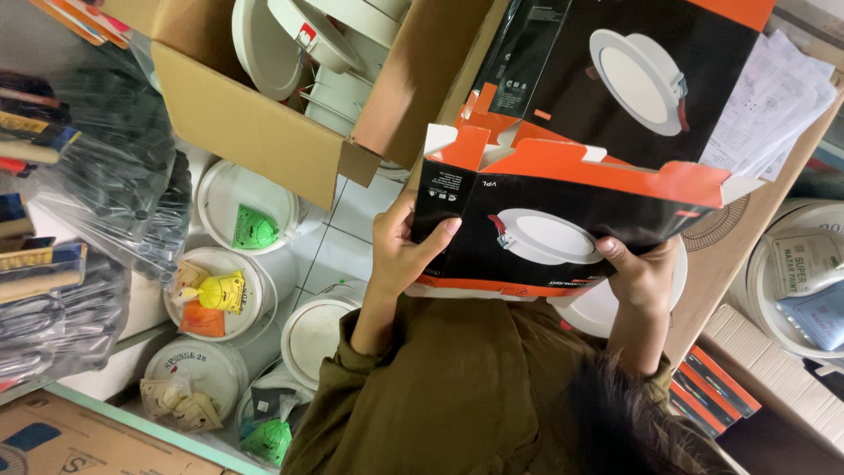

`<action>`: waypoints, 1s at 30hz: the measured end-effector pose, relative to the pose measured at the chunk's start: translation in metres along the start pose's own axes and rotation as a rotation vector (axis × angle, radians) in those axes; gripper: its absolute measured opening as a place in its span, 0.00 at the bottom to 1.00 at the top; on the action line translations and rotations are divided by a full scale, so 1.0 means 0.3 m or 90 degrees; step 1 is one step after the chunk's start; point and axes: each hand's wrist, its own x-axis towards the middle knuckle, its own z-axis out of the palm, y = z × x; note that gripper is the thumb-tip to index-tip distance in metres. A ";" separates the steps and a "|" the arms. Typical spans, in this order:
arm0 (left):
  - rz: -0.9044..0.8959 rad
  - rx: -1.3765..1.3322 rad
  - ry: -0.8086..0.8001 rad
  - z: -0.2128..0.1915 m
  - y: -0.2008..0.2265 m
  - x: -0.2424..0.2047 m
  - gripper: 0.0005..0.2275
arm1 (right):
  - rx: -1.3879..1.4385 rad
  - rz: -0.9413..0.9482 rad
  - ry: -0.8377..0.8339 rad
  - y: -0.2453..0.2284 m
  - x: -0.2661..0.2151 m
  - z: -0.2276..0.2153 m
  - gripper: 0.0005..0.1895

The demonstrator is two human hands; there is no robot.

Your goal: The person places circular LED downlights into their corresponding cardboard boxes, folding the box flaps to secure the items, and then stacks the boxed lights into a larger shipping carton.

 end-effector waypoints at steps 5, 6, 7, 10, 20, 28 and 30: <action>0.166 0.143 -0.061 0.005 0.050 0.009 0.41 | 0.001 -0.002 -0.015 0.070 -0.035 -0.039 0.40; 0.164 0.193 -0.070 0.001 0.050 0.009 0.44 | -0.058 -0.032 -0.008 0.077 -0.048 -0.042 0.46; 0.161 0.243 -0.079 -0.007 0.043 0.008 0.47 | -0.118 -0.062 -0.001 0.087 -0.060 -0.041 0.53; 0.158 0.279 -0.121 -0.044 0.004 -0.022 0.48 | -0.234 -0.198 -0.018 0.100 -0.075 -0.045 0.62; 0.279 -0.013 -0.193 -0.051 0.084 -0.014 0.38 | -0.136 -0.293 -0.030 0.028 -0.095 0.018 0.51; 0.335 0.019 -0.156 -0.039 0.130 0.002 0.28 | -0.209 -0.364 -0.169 -0.168 -0.024 0.172 0.30; 0.336 0.017 -0.137 -0.043 0.123 -0.004 0.28 | -0.178 -0.355 -0.172 -0.191 -0.031 0.173 0.26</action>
